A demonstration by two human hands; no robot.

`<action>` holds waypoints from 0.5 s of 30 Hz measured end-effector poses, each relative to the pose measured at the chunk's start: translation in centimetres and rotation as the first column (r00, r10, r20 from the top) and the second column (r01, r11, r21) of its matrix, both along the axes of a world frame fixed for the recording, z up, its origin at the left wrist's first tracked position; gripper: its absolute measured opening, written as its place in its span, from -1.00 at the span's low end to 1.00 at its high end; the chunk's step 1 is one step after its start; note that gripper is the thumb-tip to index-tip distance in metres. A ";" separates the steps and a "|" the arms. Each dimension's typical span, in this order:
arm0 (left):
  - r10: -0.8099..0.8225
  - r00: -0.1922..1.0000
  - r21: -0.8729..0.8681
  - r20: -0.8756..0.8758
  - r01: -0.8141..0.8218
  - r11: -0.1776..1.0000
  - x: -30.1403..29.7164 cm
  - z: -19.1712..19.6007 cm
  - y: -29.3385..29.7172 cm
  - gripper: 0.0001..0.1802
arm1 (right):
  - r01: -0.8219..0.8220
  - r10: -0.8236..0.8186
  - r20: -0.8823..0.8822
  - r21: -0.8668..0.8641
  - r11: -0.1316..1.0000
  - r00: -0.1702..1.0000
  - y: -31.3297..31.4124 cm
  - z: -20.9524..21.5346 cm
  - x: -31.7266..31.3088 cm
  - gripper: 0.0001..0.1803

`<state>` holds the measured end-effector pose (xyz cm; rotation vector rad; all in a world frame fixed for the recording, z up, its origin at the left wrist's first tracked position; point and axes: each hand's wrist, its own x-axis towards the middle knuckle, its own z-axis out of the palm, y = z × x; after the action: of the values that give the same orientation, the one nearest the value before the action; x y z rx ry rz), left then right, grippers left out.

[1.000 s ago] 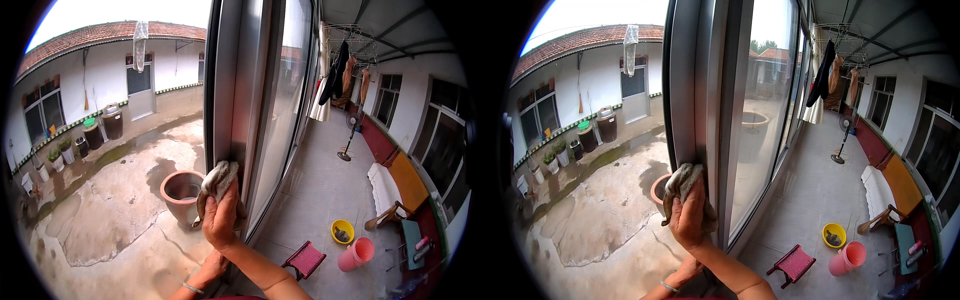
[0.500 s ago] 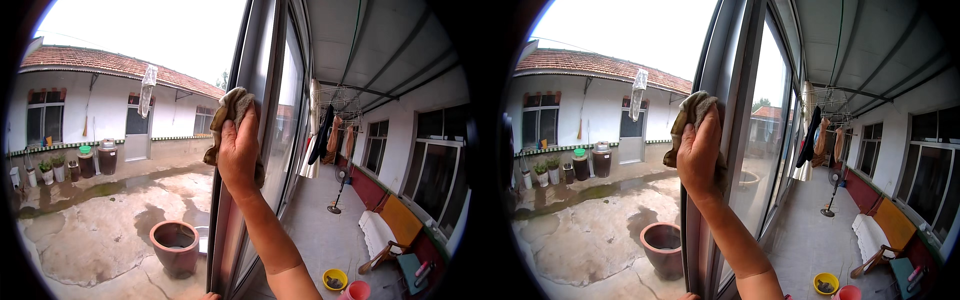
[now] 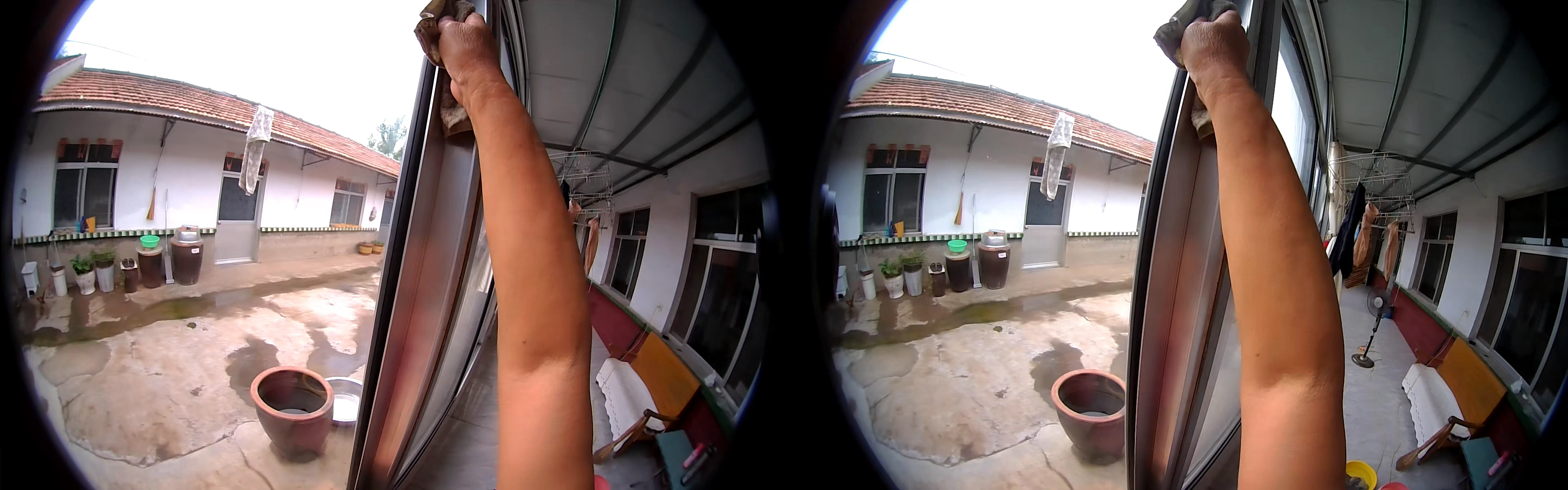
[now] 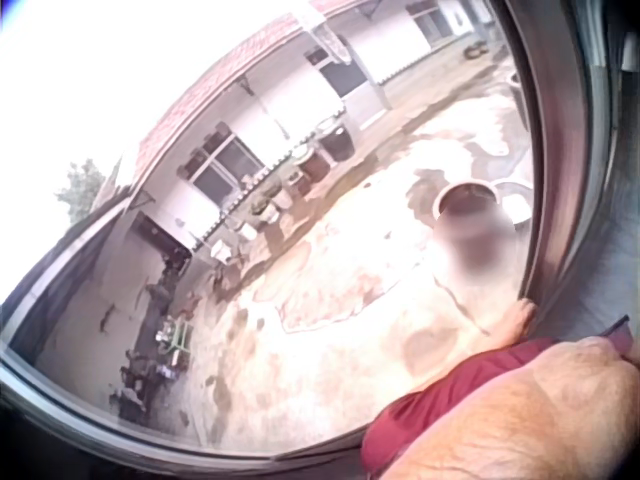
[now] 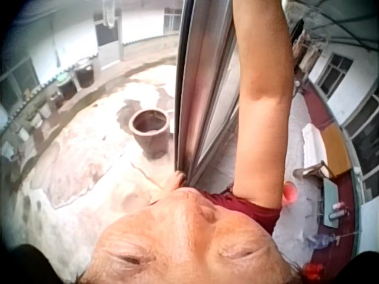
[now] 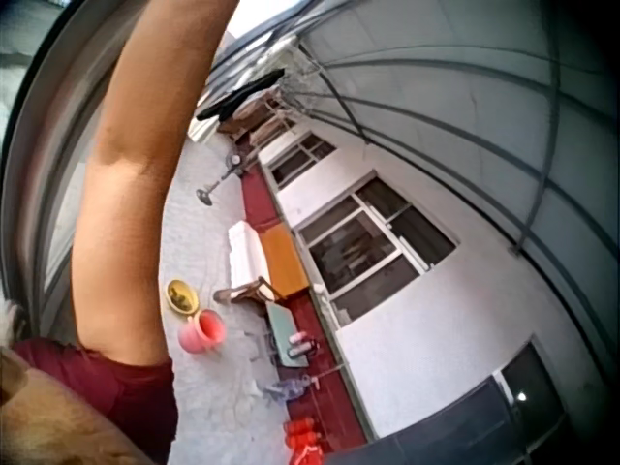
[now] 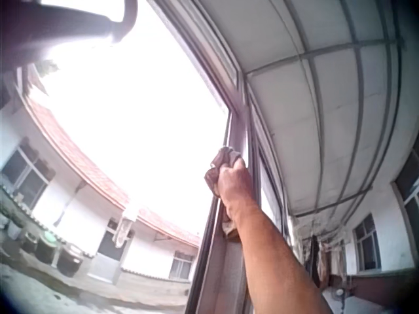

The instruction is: The person kneels on the floor and uses a cloth to wipe the metal frame of a large sliding window. They clean the bottom track, the vertical side frame, and the top edge of the frame, moving along the window to cover different sections.

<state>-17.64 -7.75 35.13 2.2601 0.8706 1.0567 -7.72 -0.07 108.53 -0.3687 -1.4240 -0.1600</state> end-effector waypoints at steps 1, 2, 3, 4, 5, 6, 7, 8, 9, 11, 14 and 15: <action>0.006 1.000 -0.005 -0.010 -0.006 1.000 -0.1 -0.7 0.3 -0.80 | -0.232 0.227 -0.050 -0.106 0.967 0.973 -1.8 -0.4 -1.0 -0.62; -0.005 1.000 -0.017 -0.017 0.005 1.000 -0.1 -0.8 0.2 -0.80 | -0.116 0.117 -0.002 -0.085 0.990 0.993 -1.2 0.4 -0.2 -0.56; -0.010 1.000 -0.027 -0.025 0.009 1.000 0.0 -0.7 0.4 -0.80 | 0.000 0.003 0.043 -0.058 0.998 0.999 -0.6 2.3 0.6 -0.49; -0.019 0.999 -0.039 -0.034 0.018 0.999 0.2 -0.6 0.6 -0.80 | 0.296 -0.292 -0.078 0.052 0.954 0.953 3.2 6.4 1.7 -0.46; -0.019 0.999 -0.052 -0.037 0.017 0.999 0.1 -0.2 0.7 -0.80 | 0.289 -0.285 -0.053 0.078 0.954 0.957 3.6 7.7 1.3 -0.45; -0.020 0.999 -0.065 -0.039 0.017 0.998 0.3 -0.2 0.8 -0.80 | 0.323 -0.319 -0.066 0.077 0.943 0.946 3.5 8.2 0.9 -0.45; -0.012 0.999 -0.076 -0.046 0.009 0.997 0.2 -0.2 0.9 -0.80 | 0.351 -0.345 -0.081 0.072 0.934 0.935 3.3 8.4 0.5 -0.45; -0.005 0.999 -0.086 -0.053 0.001 0.996 0.2 -0.1 0.8 -0.80 | 0.344 -0.340 -0.056 0.091 0.934 0.939 2.7 8.3 0.3 -0.44; 0.001 0.998 -0.098 -0.064 -0.008 0.995 0.2 -0.1 0.9 -0.80 | 0.337 -0.336 -0.032 0.109 0.935 0.941 2.2 8.0 0.1 -0.43; 0.013 0.996 -0.122 -0.089 -0.024 0.992 0.1 -0.1 0.6 -0.80 | 0.400 -0.399 -0.044 0.182 0.898 0.916 2.7 8.3 0.8 -0.41; 0.007 0.990 -0.147 -0.142 -0.028 0.989 0.3 -0.5 0.5 -0.79 | 0.607 -0.586 -0.170 0.322 0.727 0.792 4.2 10.5 0.7 -0.32; 0.007 0.988 -0.150 -0.152 -0.030 0.988 0.3 -0.4 0.5 -0.79 | 0.600 -0.574 -0.177 0.281 0.749 0.799 4.0 11.0 0.6 -0.29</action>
<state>-17.32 -7.27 34.70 2.2283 1.0005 0.8054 -7.08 3.95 119.57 -0.5368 -1.1324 -0.8836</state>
